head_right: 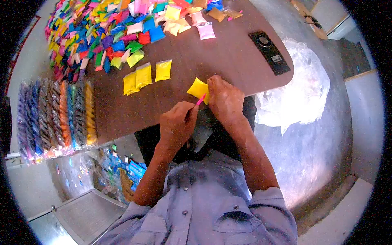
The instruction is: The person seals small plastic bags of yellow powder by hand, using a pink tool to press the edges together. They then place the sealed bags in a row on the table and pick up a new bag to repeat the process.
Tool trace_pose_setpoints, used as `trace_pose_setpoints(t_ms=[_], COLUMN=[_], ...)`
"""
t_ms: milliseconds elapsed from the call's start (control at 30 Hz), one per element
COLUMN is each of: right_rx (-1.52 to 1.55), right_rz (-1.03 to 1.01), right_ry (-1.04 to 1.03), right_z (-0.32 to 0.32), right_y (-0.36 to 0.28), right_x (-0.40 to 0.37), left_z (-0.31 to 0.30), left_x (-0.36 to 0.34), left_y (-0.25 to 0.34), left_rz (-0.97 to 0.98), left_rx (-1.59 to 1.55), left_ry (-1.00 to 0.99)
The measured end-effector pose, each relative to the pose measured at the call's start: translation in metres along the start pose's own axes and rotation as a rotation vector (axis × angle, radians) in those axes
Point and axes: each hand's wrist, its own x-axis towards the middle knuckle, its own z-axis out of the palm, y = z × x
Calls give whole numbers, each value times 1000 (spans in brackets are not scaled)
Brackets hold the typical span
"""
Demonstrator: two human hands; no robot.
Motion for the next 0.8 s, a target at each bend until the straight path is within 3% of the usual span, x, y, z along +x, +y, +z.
trace_pose_setpoints(t_ms=[167,300,600,800], right_rx=[-1,2,295,376], right_rz=[-9,37,112,115], right_ry=[3,-39,-49,-39], right_z=[0,-3,-12,-16], right_y=[1,-3,0,3], right_x=[1,-1,-11,-10], left_z=[-11,-22,0,0], left_x=[0,7,45,68], left_y=[-14,-5,14,0], left_rz=[-120,-129,7,26], left_rx=[166,101,97,288], left_ry=[21,70,-23,-92])
